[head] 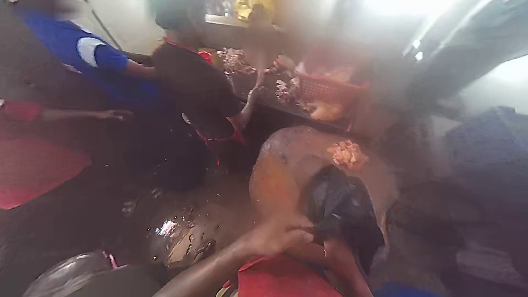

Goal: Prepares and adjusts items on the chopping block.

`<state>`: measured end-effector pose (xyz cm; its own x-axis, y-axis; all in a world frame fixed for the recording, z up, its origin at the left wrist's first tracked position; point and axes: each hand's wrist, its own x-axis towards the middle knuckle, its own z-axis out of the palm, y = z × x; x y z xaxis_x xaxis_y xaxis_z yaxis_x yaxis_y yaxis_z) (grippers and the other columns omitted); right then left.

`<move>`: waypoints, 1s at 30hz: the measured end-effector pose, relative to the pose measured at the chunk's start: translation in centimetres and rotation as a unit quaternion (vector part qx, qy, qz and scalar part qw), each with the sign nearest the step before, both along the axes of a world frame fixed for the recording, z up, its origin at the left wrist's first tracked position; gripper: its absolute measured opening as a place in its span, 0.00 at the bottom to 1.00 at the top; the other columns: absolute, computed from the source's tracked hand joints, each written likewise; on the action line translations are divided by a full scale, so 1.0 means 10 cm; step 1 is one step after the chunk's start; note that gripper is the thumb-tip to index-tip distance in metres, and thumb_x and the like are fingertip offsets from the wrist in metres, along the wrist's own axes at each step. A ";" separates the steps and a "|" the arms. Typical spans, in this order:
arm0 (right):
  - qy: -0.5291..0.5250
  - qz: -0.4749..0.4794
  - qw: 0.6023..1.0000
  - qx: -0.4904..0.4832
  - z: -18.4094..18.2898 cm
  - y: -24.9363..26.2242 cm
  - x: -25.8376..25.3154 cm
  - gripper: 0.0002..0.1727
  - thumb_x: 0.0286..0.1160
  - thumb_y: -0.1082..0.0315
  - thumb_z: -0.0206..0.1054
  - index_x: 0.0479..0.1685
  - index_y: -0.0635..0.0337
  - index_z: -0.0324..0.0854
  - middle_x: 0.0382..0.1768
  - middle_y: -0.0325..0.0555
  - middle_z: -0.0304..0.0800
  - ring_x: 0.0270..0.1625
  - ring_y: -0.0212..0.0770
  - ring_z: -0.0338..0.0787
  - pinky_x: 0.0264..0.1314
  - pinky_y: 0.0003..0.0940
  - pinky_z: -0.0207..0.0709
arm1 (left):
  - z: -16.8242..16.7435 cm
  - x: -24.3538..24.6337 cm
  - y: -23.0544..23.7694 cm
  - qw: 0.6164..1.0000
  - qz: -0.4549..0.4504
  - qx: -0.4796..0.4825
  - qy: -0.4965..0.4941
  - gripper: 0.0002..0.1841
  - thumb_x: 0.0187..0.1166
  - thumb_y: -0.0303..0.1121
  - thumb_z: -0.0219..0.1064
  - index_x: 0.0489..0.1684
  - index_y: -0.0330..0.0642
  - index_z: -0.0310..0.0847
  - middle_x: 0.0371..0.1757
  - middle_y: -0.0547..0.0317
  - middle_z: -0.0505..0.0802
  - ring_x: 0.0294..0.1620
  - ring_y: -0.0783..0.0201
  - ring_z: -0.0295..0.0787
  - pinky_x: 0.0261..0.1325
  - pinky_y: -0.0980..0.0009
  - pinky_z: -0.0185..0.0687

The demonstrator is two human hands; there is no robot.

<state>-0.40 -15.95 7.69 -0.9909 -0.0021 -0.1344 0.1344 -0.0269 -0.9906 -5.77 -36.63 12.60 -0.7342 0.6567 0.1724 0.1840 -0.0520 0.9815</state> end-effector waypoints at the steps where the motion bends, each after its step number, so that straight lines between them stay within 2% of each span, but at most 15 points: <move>1: -0.057 0.020 0.997 0.057 0.00 0.05 -0.01 0.15 0.85 0.70 0.57 0.58 0.72 0.82 0.49 0.43 0.93 0.56 0.25 0.89 0.66 0.25 0.82 | 0.04 0.08 -0.06 1.000 0.007 0.016 -0.022 0.12 0.88 0.35 0.59 0.45 0.38 0.86 0.36 0.68 0.88 0.34 0.82 0.80 0.41 0.81 0.78; 3: -0.127 0.140 0.955 0.227 0.07 0.11 -0.17 0.31 0.84 0.48 0.62 0.74 0.63 0.78 0.66 0.54 0.88 0.70 0.43 0.85 0.77 0.48 0.75 | 0.17 0.13 -0.18 0.987 0.113 0.065 -0.097 0.11 0.87 0.37 0.59 0.46 0.45 0.87 0.27 0.73 0.84 0.26 0.80 0.76 0.31 0.81 0.75; 4: -0.142 0.221 0.909 0.323 0.13 0.13 -0.28 0.42 0.81 0.34 0.57 0.86 0.54 0.67 0.77 0.54 0.80 0.80 0.48 0.78 0.84 0.56 0.68 | 0.25 0.09 -0.25 0.969 0.183 0.093 -0.138 0.10 0.85 0.38 0.58 0.45 0.49 0.86 0.21 0.76 0.78 0.20 0.80 0.70 0.25 0.81 0.69; 5: -0.129 0.272 0.856 0.421 0.21 0.09 -0.39 0.45 0.80 0.28 0.53 0.90 0.48 0.64 0.77 0.54 0.80 0.79 0.54 0.79 0.80 0.64 0.69 | 0.33 0.02 -0.34 0.949 0.239 0.114 -0.169 0.11 0.85 0.38 0.56 0.44 0.50 0.86 0.17 0.77 0.74 0.16 0.80 0.65 0.23 0.81 0.66; 8: -0.005 0.339 0.757 0.559 0.48 -0.09 -0.67 0.34 0.82 0.35 0.57 0.69 0.56 0.81 0.52 0.63 0.91 0.55 0.68 0.91 0.53 0.72 0.82 | 0.36 -0.15 -0.67 0.929 0.300 0.104 -0.188 0.12 0.85 0.36 0.54 0.49 0.46 0.85 0.17 0.74 0.73 0.15 0.78 0.66 0.23 0.80 0.69; 10: 0.129 0.373 0.761 0.515 0.61 -0.29 -0.80 0.25 0.87 0.42 0.54 0.52 0.53 0.86 0.36 0.55 0.91 0.43 0.60 0.93 0.45 0.66 0.83 | 0.31 -0.15 -0.94 0.932 0.328 0.015 -0.153 0.14 0.76 0.40 0.65 0.53 0.46 0.85 0.22 0.71 0.79 0.18 0.76 0.70 0.23 0.80 0.69; 14: 0.191 0.478 0.817 0.260 0.97 -1.05 -1.01 0.18 0.91 0.53 0.54 0.66 0.51 0.80 0.41 0.47 0.92 0.44 0.49 0.92 0.48 0.55 0.84 | 0.13 0.14 -1.37 0.936 0.294 -0.176 -0.085 0.32 0.64 0.47 0.81 0.67 0.46 0.79 0.48 0.69 0.94 0.45 0.73 0.91 0.49 0.71 0.91; 16: 0.200 0.504 0.823 0.167 1.02 -1.39 -1.16 0.17 0.91 0.56 0.56 0.66 0.53 0.80 0.39 0.46 0.91 0.39 0.43 0.90 0.46 0.48 0.84 | -0.12 0.32 -1.34 0.928 0.294 -0.181 -0.138 0.26 0.61 0.42 0.82 0.60 0.48 0.85 0.44 0.70 0.95 0.45 0.74 0.93 0.52 0.68 0.91; 17: 0.211 0.484 0.834 0.161 0.92 -1.52 -1.30 0.17 0.90 0.57 0.57 0.63 0.55 0.84 0.39 0.46 0.91 0.39 0.42 0.91 0.45 0.47 0.86 | -0.30 0.36 -1.30 0.925 0.316 -0.116 -0.176 0.17 0.68 0.36 0.77 0.54 0.45 0.87 0.37 0.66 0.95 0.38 0.71 0.93 0.46 0.68 0.92; 19: 0.199 0.388 0.867 0.240 0.41 -1.65 -1.83 0.19 0.90 0.55 0.55 0.61 0.55 0.88 0.50 0.46 0.94 0.52 0.41 0.93 0.60 0.46 0.85 | -0.53 0.34 -1.35 0.888 0.400 0.006 -0.229 0.09 0.79 0.31 0.58 0.46 0.43 0.85 0.17 0.68 0.82 0.18 0.71 0.79 0.28 0.72 0.82; 22: 0.047 0.235 0.887 0.395 -0.73 -1.38 -2.88 0.21 0.91 0.56 0.52 0.69 0.55 0.82 0.59 0.53 0.92 0.62 0.52 0.91 0.68 0.58 0.81 | -0.64 0.32 -1.76 0.801 0.511 0.102 -0.295 0.18 0.89 0.31 0.44 0.25 0.52 0.74 0.11 0.76 0.68 0.10 0.79 0.60 0.16 0.82 0.62; 24: -0.030 0.164 0.868 0.468 -1.27 -1.10 -3.26 0.23 0.88 0.56 0.57 0.74 0.58 0.79 0.65 0.62 0.87 0.68 0.61 0.87 0.71 0.65 0.77 | -0.62 0.42 -2.01 0.806 0.515 0.055 -0.286 0.14 0.86 0.32 0.50 0.29 0.52 0.78 0.11 0.75 0.70 0.10 0.78 0.63 0.16 0.81 0.64; 26: -0.039 0.154 0.839 0.520 -1.60 -0.96 -3.36 0.24 0.83 0.55 0.65 0.72 0.58 0.81 0.70 0.64 0.81 0.74 0.64 0.81 0.75 0.66 0.73 | -0.52 0.44 -2.13 0.825 0.503 -0.044 -0.254 0.07 0.79 0.31 0.58 0.45 0.47 0.83 0.15 0.74 0.76 0.12 0.77 0.69 0.16 0.81 0.68; 28: 0.009 0.169 0.819 0.549 -1.74 -0.94 -3.28 0.20 0.82 0.55 0.65 0.65 0.55 0.86 0.68 0.62 0.82 0.75 0.63 0.79 0.77 0.64 0.71 | -0.45 0.31 -2.15 0.824 0.499 -0.163 -0.212 0.12 0.72 0.34 0.66 0.50 0.45 0.86 0.19 0.72 0.81 0.14 0.77 0.72 0.17 0.79 0.70; 30: 0.015 0.179 0.850 0.495 -1.71 -0.89 -3.10 0.21 0.84 0.55 0.63 0.66 0.59 0.84 0.65 0.60 0.85 0.71 0.58 0.83 0.76 0.59 0.73 | -0.43 0.11 -2.16 0.817 0.474 -0.281 -0.171 0.19 0.67 0.41 0.69 0.56 0.47 0.88 0.30 0.67 0.89 0.21 0.73 0.80 0.25 0.70 0.79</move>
